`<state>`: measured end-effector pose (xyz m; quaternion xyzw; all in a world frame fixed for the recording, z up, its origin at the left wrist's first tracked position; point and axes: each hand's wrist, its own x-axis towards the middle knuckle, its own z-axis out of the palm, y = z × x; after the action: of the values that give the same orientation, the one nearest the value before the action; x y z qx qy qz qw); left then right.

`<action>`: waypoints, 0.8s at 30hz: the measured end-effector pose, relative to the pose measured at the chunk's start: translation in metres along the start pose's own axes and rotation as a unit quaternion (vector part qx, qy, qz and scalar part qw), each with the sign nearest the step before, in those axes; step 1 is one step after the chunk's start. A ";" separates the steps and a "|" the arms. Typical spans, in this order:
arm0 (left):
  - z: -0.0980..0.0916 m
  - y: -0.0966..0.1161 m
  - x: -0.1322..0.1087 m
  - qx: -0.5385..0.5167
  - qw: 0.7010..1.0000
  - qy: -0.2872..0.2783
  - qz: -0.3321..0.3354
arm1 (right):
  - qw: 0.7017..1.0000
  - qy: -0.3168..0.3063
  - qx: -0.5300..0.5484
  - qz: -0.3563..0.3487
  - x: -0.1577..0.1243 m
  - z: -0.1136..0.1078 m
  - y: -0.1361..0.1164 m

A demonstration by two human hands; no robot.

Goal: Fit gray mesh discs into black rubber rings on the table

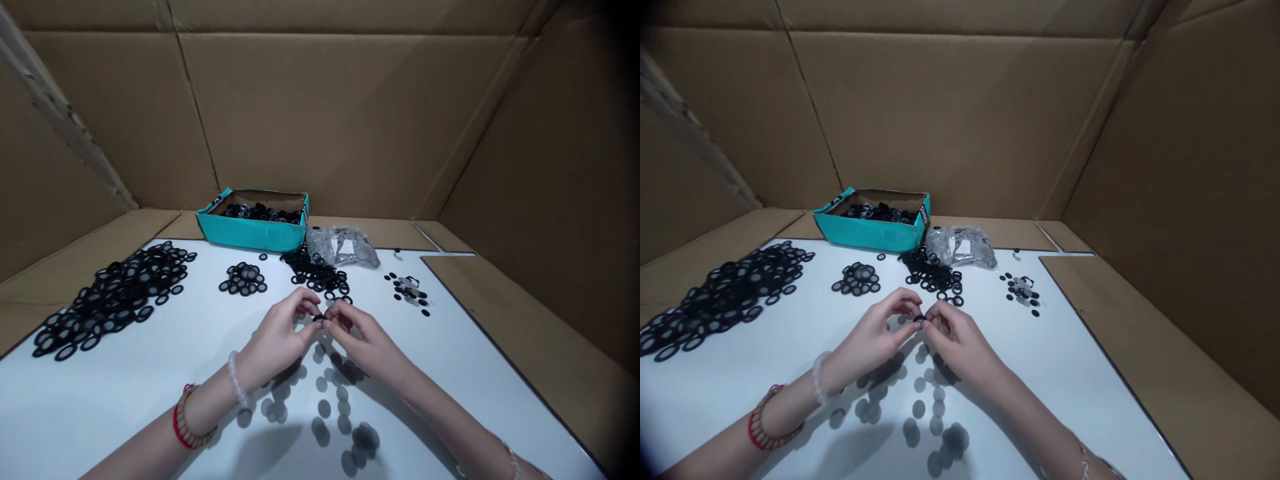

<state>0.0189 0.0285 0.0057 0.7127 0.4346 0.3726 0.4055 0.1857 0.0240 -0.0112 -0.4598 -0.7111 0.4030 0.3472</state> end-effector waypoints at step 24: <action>0.001 -0.009 0.008 -0.212 0.969 -0.016 -0.128 | 0.993 0.019 -0.081 -0.079 0.002 -0.003 0.000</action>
<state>0.0194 0.0380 -0.0009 0.5545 0.4269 0.3896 0.5988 0.1876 0.0264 -0.0096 -0.4368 -0.7683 0.3068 0.3533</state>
